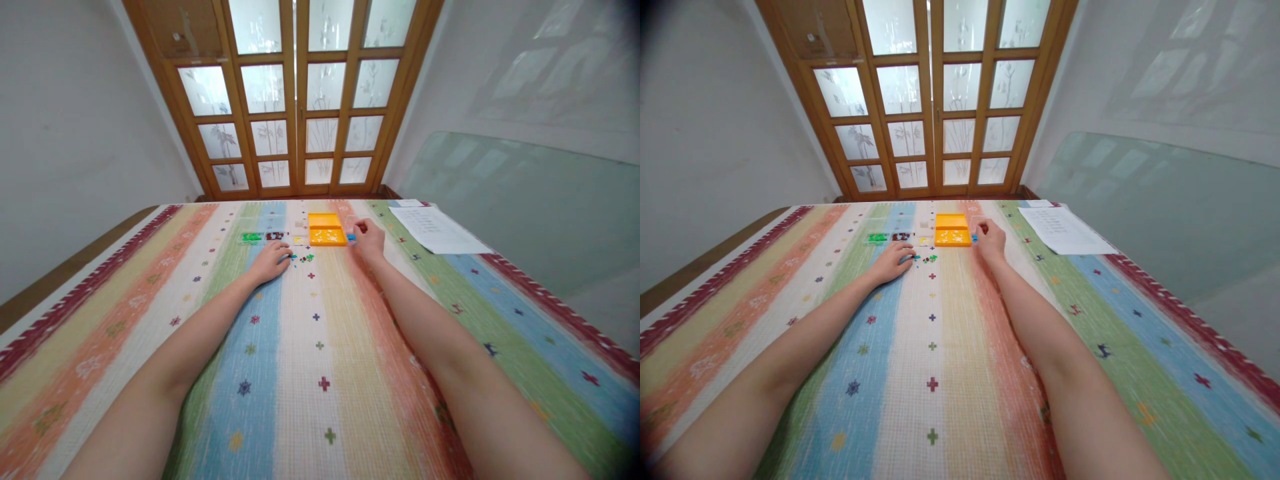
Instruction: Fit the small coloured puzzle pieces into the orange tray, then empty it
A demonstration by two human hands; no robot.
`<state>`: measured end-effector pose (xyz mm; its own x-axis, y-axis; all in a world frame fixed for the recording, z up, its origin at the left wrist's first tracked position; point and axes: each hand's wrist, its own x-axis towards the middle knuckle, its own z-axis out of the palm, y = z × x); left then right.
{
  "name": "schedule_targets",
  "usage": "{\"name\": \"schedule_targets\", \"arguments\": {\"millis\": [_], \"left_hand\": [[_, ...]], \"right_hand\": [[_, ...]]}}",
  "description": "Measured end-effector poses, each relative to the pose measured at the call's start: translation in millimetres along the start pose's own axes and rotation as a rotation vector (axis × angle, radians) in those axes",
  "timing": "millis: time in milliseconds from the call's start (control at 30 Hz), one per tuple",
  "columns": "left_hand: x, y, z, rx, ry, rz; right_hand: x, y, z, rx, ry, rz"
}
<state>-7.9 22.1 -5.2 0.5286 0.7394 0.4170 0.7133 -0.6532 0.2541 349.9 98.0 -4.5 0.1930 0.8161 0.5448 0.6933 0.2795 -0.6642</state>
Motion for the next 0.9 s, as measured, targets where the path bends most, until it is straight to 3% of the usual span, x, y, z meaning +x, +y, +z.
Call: {"name": "schedule_targets", "arguments": {"millis": [233, 900], "left_hand": [[2.9, 8.4, -1.9, -0.031, -0.107, 0.064], [3.7, 9.2, -1.8, -0.030, -0.114, 0.043]], "right_hand": [[5.7, 28.8, -2.4, -0.108, 0.066, 0.085], [-0.8, 25.2, 8.7, -0.218, 0.019, -0.007]]}}
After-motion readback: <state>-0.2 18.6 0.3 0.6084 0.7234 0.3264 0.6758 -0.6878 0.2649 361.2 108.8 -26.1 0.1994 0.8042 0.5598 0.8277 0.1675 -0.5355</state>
